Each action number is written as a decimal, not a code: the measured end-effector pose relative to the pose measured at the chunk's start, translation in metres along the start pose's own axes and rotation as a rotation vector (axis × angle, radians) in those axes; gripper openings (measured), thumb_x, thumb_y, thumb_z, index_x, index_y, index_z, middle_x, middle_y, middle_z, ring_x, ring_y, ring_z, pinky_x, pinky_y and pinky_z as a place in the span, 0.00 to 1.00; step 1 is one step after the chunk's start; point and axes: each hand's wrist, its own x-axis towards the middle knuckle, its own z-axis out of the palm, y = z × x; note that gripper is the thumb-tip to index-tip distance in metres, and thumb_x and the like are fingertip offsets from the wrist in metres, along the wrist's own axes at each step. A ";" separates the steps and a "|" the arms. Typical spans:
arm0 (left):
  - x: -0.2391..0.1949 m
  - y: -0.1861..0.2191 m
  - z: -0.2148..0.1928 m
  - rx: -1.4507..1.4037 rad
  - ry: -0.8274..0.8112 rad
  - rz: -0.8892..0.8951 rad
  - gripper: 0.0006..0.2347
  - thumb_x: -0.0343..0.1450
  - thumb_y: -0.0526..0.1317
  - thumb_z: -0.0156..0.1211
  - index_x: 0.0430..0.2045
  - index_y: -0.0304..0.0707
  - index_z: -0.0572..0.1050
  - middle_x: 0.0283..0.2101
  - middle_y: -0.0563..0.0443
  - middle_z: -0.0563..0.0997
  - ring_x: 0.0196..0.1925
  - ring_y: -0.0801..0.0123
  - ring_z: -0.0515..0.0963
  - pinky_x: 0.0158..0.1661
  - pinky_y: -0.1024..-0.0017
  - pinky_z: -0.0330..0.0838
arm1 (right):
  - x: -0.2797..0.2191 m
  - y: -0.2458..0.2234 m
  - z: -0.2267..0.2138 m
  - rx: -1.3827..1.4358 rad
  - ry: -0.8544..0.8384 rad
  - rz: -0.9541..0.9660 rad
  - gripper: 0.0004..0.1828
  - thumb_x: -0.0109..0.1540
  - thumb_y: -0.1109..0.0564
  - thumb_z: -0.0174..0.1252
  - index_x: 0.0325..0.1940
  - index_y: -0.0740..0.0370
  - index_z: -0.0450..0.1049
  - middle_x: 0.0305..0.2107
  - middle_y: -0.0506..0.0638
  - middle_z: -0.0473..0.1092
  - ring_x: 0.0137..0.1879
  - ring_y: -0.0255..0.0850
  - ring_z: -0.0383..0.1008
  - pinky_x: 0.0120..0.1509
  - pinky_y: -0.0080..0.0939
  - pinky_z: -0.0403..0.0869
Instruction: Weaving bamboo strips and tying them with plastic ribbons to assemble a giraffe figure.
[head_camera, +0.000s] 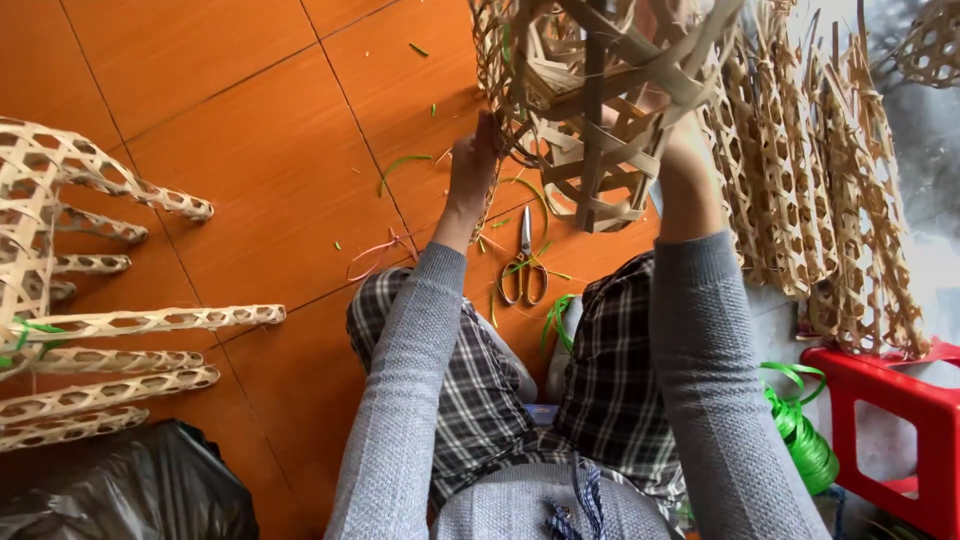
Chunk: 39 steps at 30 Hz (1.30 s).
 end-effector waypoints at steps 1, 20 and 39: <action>-0.001 0.002 0.001 -0.004 0.005 -0.003 0.23 0.74 0.55 0.45 0.08 0.46 0.64 0.14 0.56 0.62 0.21 0.74 0.61 0.32 0.79 0.57 | -0.001 0.002 0.000 -0.012 0.002 0.015 0.13 0.74 0.57 0.39 0.63 0.56 0.61 0.58 0.54 0.62 0.69 0.44 0.60 0.81 0.53 0.58; -0.008 0.009 0.001 -0.042 -0.036 -0.009 0.22 0.74 0.57 0.42 0.11 0.46 0.64 0.13 0.57 0.64 0.19 0.77 0.65 0.29 0.81 0.59 | -0.079 0.071 -0.056 -0.259 0.128 0.225 0.13 0.72 0.56 0.45 0.60 0.58 0.65 0.52 0.54 0.66 0.62 0.44 0.65 0.72 0.52 0.62; -0.001 0.046 -0.015 -0.002 -0.169 -0.070 0.22 0.75 0.60 0.40 0.17 0.47 0.66 0.19 0.57 0.65 0.23 0.77 0.61 0.29 0.78 0.55 | -0.059 0.093 -0.027 -0.514 0.374 0.187 0.13 0.69 0.56 0.50 0.57 0.61 0.69 0.45 0.55 0.70 0.55 0.45 0.70 0.62 0.50 0.67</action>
